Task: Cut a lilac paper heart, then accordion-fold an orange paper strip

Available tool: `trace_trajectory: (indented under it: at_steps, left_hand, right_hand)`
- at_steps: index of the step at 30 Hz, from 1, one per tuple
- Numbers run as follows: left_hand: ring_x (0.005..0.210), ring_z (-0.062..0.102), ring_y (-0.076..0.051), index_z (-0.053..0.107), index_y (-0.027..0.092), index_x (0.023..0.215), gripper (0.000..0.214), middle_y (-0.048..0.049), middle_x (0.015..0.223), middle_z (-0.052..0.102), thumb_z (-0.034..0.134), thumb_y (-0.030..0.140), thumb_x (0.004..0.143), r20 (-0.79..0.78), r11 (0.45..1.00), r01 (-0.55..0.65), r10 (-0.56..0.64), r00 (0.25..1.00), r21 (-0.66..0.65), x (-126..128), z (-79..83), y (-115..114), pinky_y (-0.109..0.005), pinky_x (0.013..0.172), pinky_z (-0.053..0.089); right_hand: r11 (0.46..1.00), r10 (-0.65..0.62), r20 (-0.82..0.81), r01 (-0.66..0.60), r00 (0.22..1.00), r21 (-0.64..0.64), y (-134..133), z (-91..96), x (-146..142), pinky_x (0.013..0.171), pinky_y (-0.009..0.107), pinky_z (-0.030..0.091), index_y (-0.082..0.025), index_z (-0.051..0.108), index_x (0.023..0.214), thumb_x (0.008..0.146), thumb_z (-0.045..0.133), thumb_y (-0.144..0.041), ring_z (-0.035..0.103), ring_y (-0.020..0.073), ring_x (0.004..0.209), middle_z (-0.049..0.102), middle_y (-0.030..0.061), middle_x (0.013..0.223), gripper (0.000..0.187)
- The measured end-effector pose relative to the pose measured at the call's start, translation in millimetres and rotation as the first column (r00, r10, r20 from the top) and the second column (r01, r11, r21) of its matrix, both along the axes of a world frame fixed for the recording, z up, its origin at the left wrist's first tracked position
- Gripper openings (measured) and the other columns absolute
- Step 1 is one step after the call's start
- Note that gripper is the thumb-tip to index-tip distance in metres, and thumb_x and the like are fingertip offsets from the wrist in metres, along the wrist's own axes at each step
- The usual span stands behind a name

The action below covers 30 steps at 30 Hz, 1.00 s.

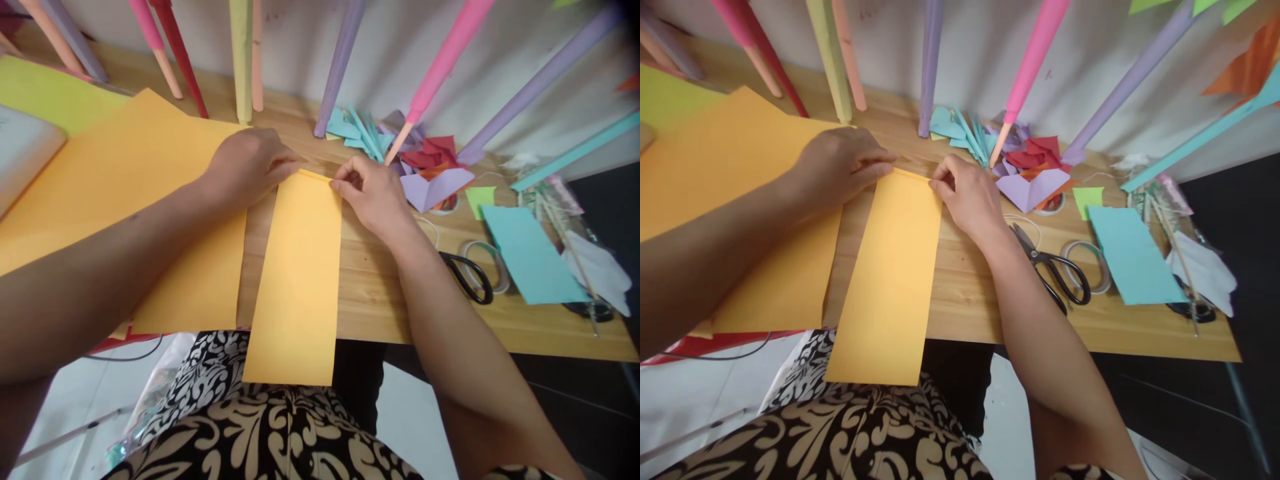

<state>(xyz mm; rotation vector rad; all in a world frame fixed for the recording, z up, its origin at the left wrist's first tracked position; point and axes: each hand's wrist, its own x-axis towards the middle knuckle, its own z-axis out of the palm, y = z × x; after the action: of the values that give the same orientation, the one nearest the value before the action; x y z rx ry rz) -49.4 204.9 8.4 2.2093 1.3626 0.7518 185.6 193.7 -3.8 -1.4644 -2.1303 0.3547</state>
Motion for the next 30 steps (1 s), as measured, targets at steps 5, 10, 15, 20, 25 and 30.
trace_trajectory:
  at_steps: [5,10,15,20,25,30]
  left_hand:
    - [0.078,0.057,-0.020,0.068,0.020,0.075,0.016,-0.0041,0.081,0.066,0.060,0.031,0.084,-0.007,0.995,-0.074,0.074,0.997,-0.064,2.7,5.3,-2.7,-0.031,0.071,0.039]
    - [0.064,0.050,-0.015,0.058,0.018,0.067,0.025,-0.0008,0.063,0.053,0.064,0.034,0.085,0.206,0.963,-0.152,0.199,0.958,-0.222,1.5,9.0,-3.5,-0.028,0.061,0.037]
    - [0.061,0.049,-0.012,0.053,0.018,0.070,0.029,-0.0008,0.063,0.049,0.059,0.040,0.089,0.332,0.949,-0.125,0.221,0.917,-0.289,-2.1,7.3,-0.9,-0.025,0.057,0.036]
    - [0.056,0.046,-0.012,0.048,0.018,0.063,0.033,-0.0009,0.059,0.048,0.063,0.039,0.085,0.324,0.944,-0.150,0.246,0.913,-0.293,-2.4,9.6,-1.4,-0.025,0.054,0.033]
    - [0.055,0.048,-0.012,0.053,0.020,0.065,0.029,-0.0006,0.058,0.051,0.063,0.038,0.085,0.364,0.947,-0.108,0.220,0.905,-0.302,-1.8,7.1,-0.6,-0.026,0.053,0.037]
    - [0.055,0.050,-0.012,0.068,0.021,0.083,0.011,0.0009,0.061,0.054,0.071,0.031,0.078,0.425,0.944,-0.052,0.196,0.884,-0.327,-1.6,1.6,2.3,-0.025,0.053,0.042]
  right_hand:
    - [0.999,0.000,-0.240,-0.012,0.971,-0.050,1.1,3.9,-1.8,0.069,0.031,0.048,-0.023,0.065,0.083,0.084,0.063,-0.026,0.061,0.0164,0.073,0.069,-0.0001,0.081,0.003]
    - [0.993,-0.014,-0.451,-0.042,0.892,-0.113,4.3,4.1,3.3,0.068,0.031,0.050,-0.022,0.065,0.088,0.086,0.061,-0.033,0.062,0.0165,0.075,0.067,0.0004,0.080,0.011]
    - [0.982,-0.008,-0.510,-0.088,0.860,-0.164,3.0,7.0,3.6,0.070,0.033,0.052,-0.023,0.069,0.092,0.080,0.069,-0.034,0.063,0.0176,0.078,0.069,0.0008,0.082,0.016]
    - [0.998,-0.003,-0.383,-0.021,0.924,-0.058,-1.2,9.8,1.4,0.069,0.032,0.051,-0.024,0.071,0.100,0.081,0.067,-0.030,0.064,0.0176,0.077,0.070,0.0000,0.084,0.020]
    - [0.998,-0.002,-0.192,0.015,0.981,0.066,-2.9,9.0,3.3,0.073,0.032,0.050,-0.024,0.074,0.095,0.087,0.063,-0.031,0.066,0.0192,0.077,0.075,0.0016,0.088,0.016]
    - [0.997,0.039,-0.094,-0.034,0.995,0.064,0.4,4.8,4.7,0.073,0.032,0.049,-0.024,0.076,0.091,0.087,0.064,-0.029,0.067,0.0196,0.075,0.077,0.0012,0.087,0.014]
